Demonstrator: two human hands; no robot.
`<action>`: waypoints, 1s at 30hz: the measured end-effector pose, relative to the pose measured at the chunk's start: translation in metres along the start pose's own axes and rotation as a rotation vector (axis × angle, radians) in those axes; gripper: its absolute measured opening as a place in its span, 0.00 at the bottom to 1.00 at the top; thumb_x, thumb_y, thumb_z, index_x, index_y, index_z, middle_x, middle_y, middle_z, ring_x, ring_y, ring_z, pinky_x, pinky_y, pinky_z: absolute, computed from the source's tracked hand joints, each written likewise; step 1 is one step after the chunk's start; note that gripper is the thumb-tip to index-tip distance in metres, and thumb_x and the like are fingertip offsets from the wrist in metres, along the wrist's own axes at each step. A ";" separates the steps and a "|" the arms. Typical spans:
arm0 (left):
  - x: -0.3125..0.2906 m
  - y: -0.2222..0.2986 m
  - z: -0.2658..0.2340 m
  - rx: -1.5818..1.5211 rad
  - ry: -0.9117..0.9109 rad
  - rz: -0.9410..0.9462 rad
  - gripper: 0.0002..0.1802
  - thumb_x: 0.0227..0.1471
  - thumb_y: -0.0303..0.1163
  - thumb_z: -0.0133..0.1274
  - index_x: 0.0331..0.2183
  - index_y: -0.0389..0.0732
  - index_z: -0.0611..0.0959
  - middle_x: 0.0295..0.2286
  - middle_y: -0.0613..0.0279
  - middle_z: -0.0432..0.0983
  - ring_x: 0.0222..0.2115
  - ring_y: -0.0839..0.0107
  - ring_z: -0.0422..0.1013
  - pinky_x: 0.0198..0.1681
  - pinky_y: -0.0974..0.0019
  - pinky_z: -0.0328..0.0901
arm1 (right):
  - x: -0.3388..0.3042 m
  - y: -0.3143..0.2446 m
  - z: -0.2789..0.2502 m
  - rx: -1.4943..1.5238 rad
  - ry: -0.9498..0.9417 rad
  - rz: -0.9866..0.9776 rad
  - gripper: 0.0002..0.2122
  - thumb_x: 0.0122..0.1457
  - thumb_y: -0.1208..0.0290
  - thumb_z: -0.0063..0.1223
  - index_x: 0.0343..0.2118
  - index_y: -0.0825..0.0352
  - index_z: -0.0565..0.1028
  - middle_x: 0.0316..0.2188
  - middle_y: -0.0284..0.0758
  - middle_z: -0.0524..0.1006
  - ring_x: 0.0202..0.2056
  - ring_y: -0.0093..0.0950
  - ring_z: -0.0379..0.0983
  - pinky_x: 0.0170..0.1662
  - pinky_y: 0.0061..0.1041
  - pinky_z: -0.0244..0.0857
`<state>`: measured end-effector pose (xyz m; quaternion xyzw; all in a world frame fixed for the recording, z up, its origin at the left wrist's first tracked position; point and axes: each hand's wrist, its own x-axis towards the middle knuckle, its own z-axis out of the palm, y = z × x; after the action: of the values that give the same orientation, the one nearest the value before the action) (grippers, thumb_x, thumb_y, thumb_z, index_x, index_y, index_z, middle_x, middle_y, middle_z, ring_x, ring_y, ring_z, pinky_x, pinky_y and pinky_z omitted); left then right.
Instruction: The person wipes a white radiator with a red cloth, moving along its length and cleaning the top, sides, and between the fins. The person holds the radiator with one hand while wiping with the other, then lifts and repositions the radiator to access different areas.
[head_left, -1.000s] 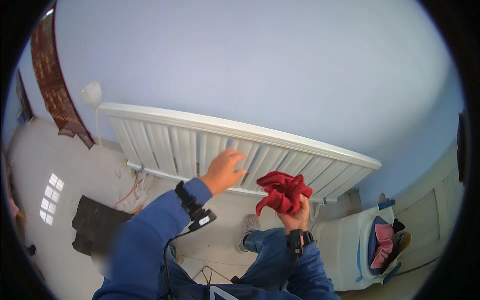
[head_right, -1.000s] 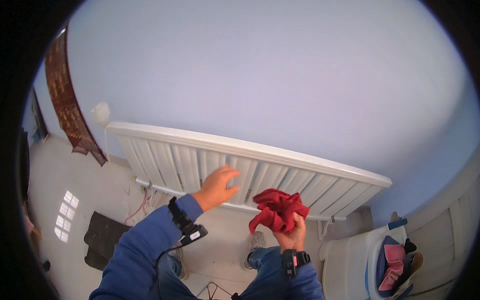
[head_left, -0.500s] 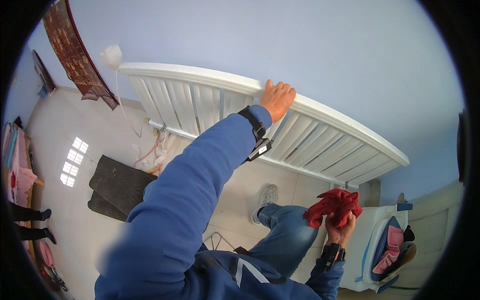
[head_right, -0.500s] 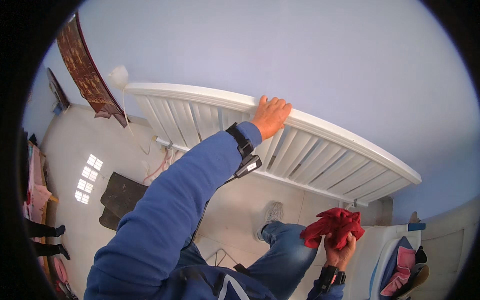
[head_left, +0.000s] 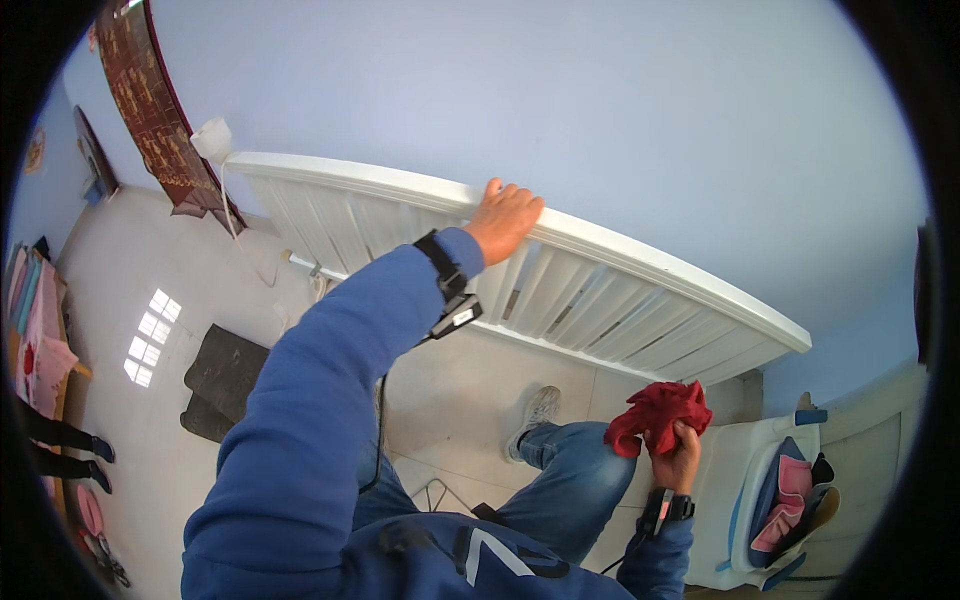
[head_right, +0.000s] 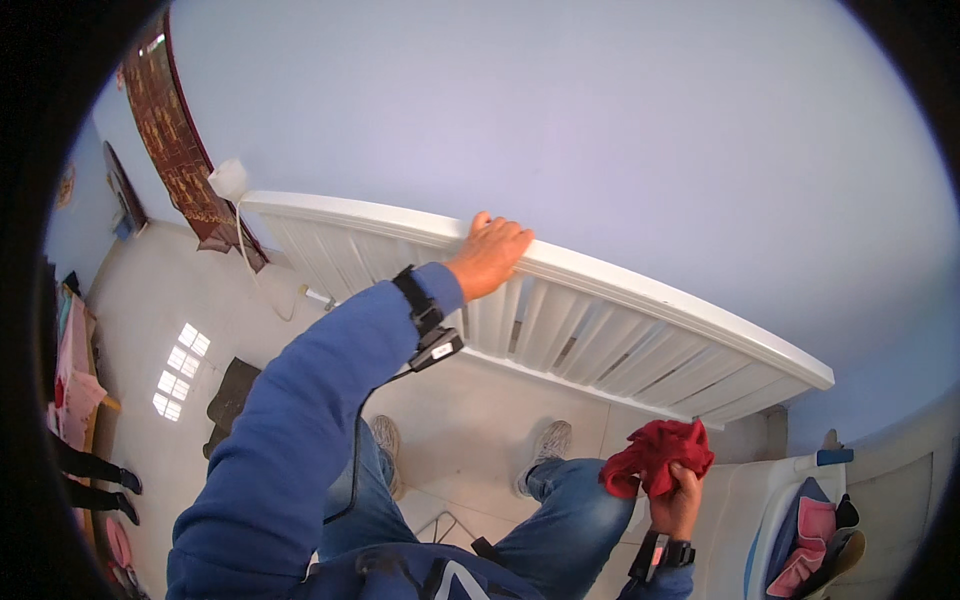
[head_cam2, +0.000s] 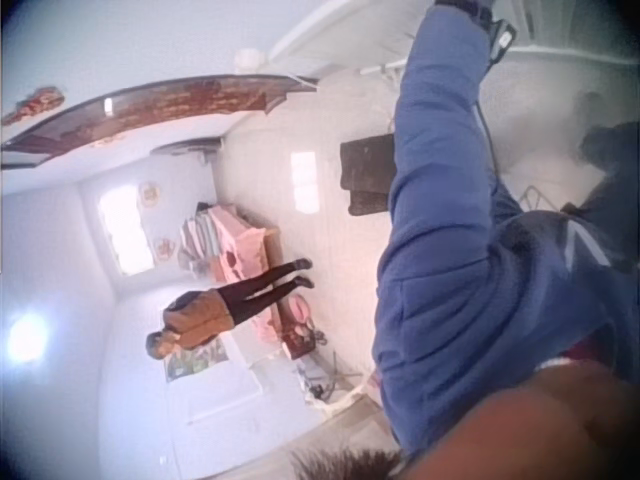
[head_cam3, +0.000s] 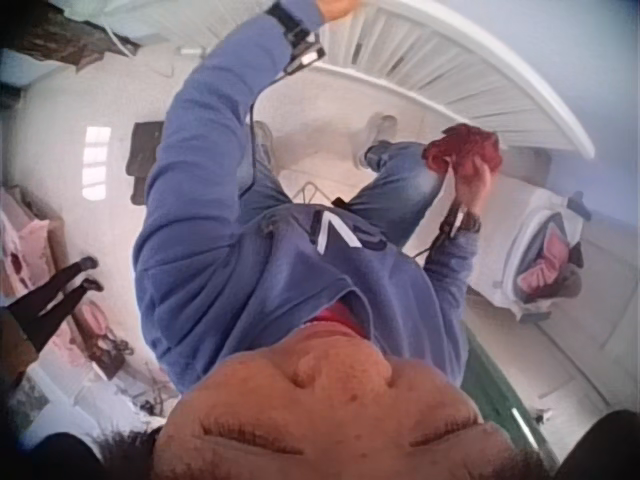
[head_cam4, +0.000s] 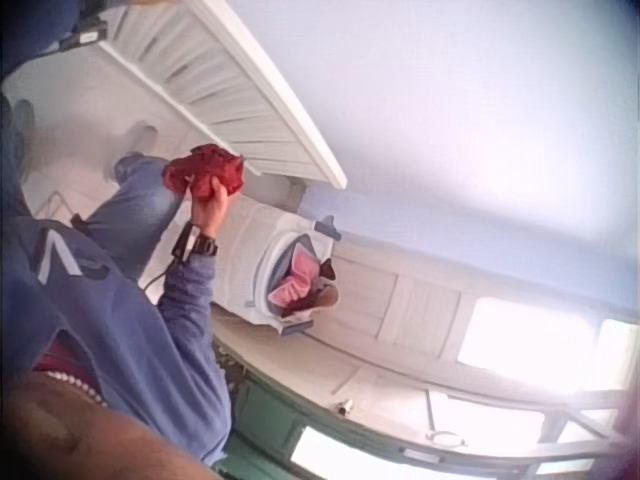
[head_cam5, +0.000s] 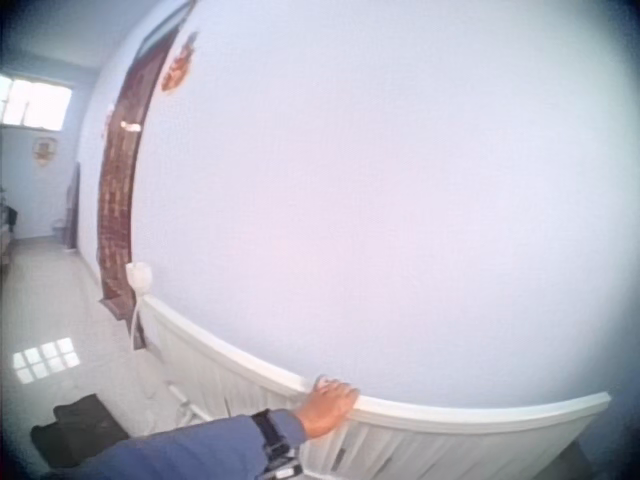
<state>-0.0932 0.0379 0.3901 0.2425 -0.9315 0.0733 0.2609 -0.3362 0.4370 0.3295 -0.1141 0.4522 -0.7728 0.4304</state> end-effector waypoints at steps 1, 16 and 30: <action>-0.006 -0.009 -0.005 -0.001 0.014 0.014 0.24 0.43 0.18 0.52 0.46 0.40 0.75 0.36 0.60 0.70 0.43 0.61 0.66 0.53 0.52 0.52 | 0.003 -0.006 0.008 -0.118 -0.068 -0.070 0.27 0.48 0.76 0.54 0.55 0.68 0.67 0.49 0.38 0.74 0.49 0.36 0.73 0.46 0.37 0.72; -0.054 -0.055 -0.064 0.030 -0.233 0.041 0.26 0.38 0.19 0.55 0.44 0.40 0.77 0.34 0.58 0.75 0.41 0.60 0.70 0.55 0.50 0.53 | 0.108 -0.126 0.101 -1.798 -0.544 -0.535 0.23 0.31 0.73 0.62 0.38 0.70 0.79 0.60 0.50 0.66 0.52 0.48 0.71 0.56 0.33 0.65; -0.080 -0.090 -0.104 0.024 -0.350 0.016 0.28 0.36 0.21 0.58 0.45 0.39 0.75 0.39 0.55 0.76 0.45 0.54 0.70 0.65 0.39 0.46 | 0.050 -0.138 0.126 -1.640 -0.581 -0.401 0.22 0.33 0.75 0.65 0.38 0.70 0.78 0.58 0.49 0.68 0.47 0.44 0.75 0.49 0.32 0.71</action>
<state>0.0577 0.0195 0.4375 0.2473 -0.9637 0.0431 0.0911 -0.3728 0.3532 0.5002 -0.6543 0.7074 -0.2079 0.1679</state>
